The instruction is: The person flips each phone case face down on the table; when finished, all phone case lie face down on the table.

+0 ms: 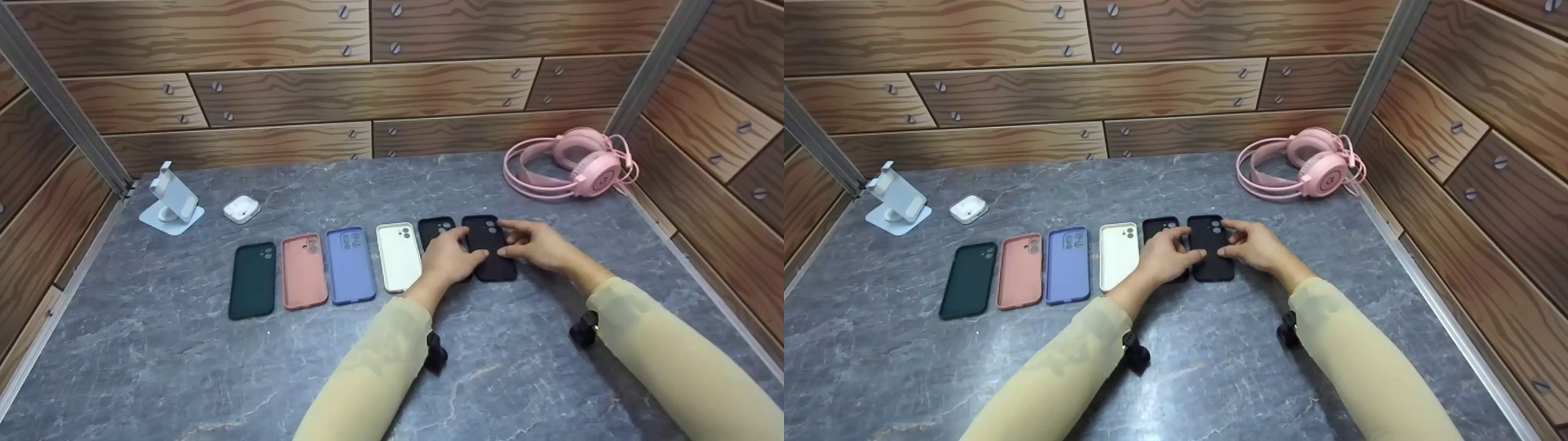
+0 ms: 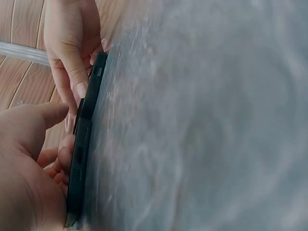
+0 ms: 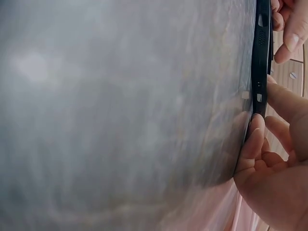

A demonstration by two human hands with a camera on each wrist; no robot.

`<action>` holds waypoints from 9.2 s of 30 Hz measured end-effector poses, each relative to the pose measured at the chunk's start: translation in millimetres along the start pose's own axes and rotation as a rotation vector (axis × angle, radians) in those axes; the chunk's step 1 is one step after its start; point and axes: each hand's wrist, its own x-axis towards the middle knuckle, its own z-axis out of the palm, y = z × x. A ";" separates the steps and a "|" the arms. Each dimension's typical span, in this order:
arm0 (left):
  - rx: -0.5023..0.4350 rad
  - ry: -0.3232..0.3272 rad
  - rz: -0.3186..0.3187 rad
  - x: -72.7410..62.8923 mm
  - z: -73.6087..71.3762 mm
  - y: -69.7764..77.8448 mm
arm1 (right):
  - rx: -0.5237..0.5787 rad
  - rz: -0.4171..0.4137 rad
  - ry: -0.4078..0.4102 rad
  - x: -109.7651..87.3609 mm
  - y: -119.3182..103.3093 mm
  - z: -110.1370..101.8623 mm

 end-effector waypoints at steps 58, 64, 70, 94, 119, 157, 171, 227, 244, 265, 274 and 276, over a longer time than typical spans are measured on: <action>0.038 0.035 -0.033 -0.9 -1.3 1.5 | -0.084 -0.017 -0.040 6.0 -1.1 -4.0; -0.007 0.040 -0.019 -1.7 -2.3 3.0 | -0.086 -0.013 -0.034 5.7 -0.7 -4.5; -0.091 0.021 -0.034 -0.8 -3.3 5.5 | -0.092 -0.016 -0.034 5.9 -0.1 -4.7; -0.364 0.066 0.019 -3.3 1.0 8.9 | -0.163 -0.121 0.082 5.4 -4.8 1.9; -0.813 -0.226 0.019 2.2 -0.6 -4.0 | 0.382 0.116 -0.132 -1.2 -20.5 -16.2; -0.779 -0.321 0.070 0.5 2.4 2.2 | 0.579 0.170 -0.157 -7.0 -33.9 -16.0; -0.675 -0.195 0.109 -0.8 5.6 7.3 | 0.819 0.132 -0.168 -13.4 -38.8 -21.1; -0.578 -0.098 0.028 0.0 9.4 -3.3 | 0.448 0.083 -0.054 -11.5 -0.3 -27.4; -0.435 -0.078 0.074 3.0 7.9 -2.4 | 0.248 0.033 -0.009 -3.5 11.6 -21.7; -0.333 -0.045 0.068 3.3 13.0 1.0 | 0.203 0.032 0.028 -2.3 17.9 -21.7; -0.332 -0.059 0.047 1.2 15.8 -1.0 | 0.231 0.026 -0.002 -3.8 21.2 -17.8; -0.341 -0.066 0.039 0.6 16.3 -1.8 | 0.226 0.024 -0.013 -4.0 22.5 -16.9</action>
